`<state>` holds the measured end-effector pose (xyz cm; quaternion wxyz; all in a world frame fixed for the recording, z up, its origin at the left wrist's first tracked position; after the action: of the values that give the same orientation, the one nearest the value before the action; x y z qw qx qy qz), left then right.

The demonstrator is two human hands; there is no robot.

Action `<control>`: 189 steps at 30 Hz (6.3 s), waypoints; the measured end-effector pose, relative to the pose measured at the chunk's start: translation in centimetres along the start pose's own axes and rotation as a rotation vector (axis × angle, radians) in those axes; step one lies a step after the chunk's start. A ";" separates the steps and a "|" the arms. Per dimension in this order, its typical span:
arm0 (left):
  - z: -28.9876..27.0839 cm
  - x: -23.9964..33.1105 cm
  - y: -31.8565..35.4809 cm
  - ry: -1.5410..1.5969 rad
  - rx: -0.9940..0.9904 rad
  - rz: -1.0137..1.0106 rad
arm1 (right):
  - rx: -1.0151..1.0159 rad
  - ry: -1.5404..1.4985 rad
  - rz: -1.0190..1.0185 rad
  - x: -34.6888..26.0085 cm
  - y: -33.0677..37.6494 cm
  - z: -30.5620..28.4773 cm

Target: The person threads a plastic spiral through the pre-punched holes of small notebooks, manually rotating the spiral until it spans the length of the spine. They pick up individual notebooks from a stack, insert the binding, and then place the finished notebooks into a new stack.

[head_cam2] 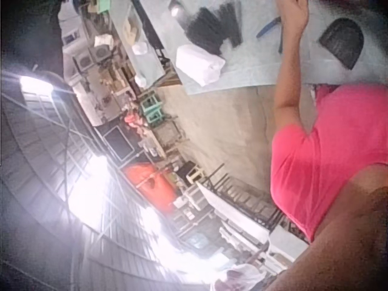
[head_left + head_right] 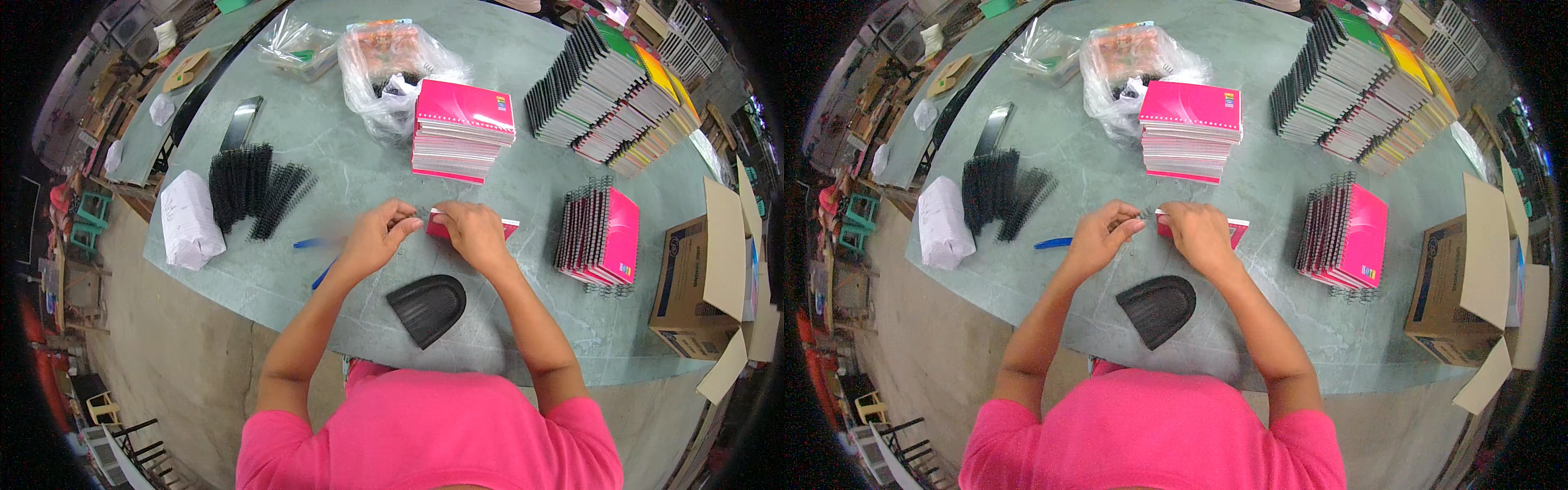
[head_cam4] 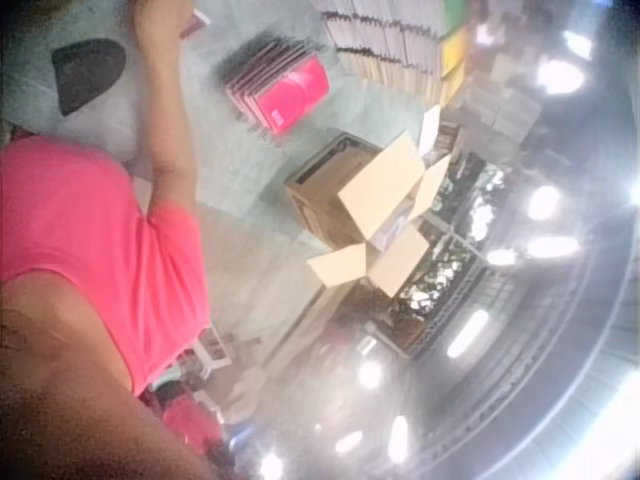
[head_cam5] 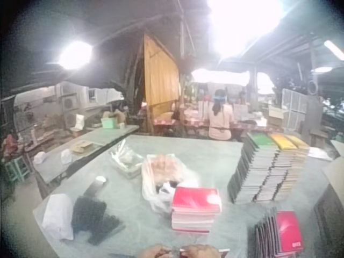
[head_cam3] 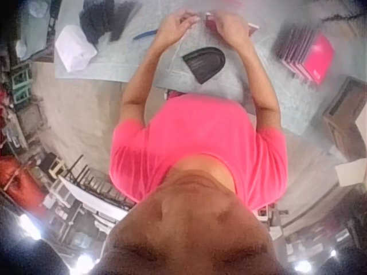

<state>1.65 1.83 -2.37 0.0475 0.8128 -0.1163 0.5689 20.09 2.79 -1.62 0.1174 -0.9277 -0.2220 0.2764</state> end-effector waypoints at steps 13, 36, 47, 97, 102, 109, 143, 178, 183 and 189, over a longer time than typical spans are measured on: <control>1.2 0.8 0.9 -0.318 0.219 0.266 | -0.023 -0.029 -0.006 -0.2 -0.3 0.6; -2.3 1.2 -0.4 -0.265 -0.268 -0.125 | 0.028 -0.161 -0.025 -0.9 0.3 0.3; -1.9 2.3 -0.7 -0.279 -0.021 0.157 | 0.137 -0.112 -0.159 -1.1 -0.3 0.0; -1.4 2.7 1.2 -0.618 -0.017 0.177 | 0.130 -1.052 0.442 5.0 3.5 3.7; -2.8 6.9 0.1 -0.470 0.597 0.438 | 0.151 -1.039 0.415 6.0 3.3 2.7; -0.6 5.4 -1.2 -0.538 0.284 0.402 | 0.109 -1.096 0.393 6.2 3.4 3.3; 2.6 6.2 -2.7 -0.381 0.277 0.434 | 0.022 -1.091 0.303 6.6 4.2 3.9; 5.8 5.3 -5.8 -0.636 -0.292 0.477 | 0.162 -0.992 0.409 7.0 4.9 3.1; 6.9 5.6 -5.7 -0.514 -0.225 0.562 | 0.255 -1.058 0.385 7.5 5.1 4.1; 6.6 4.7 -5.9 -0.690 -0.245 0.594 | 0.410 -1.108 0.401 7.0 5.2 4.6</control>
<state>10.67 5.53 0.04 -0.0632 0.8744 -0.4189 0.2364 24.59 2.04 -10.36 0.1063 -0.6286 -0.0140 0.7703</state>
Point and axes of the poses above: each hand's wrist, its own y-axis away from the middle knuckle, its own z-axis out of the palm, x = y × z, the point moved 1 cm from there along -y, towards the middle knuckle, and after that the axes turned 2 degrees about y, right-handed, at the moved point
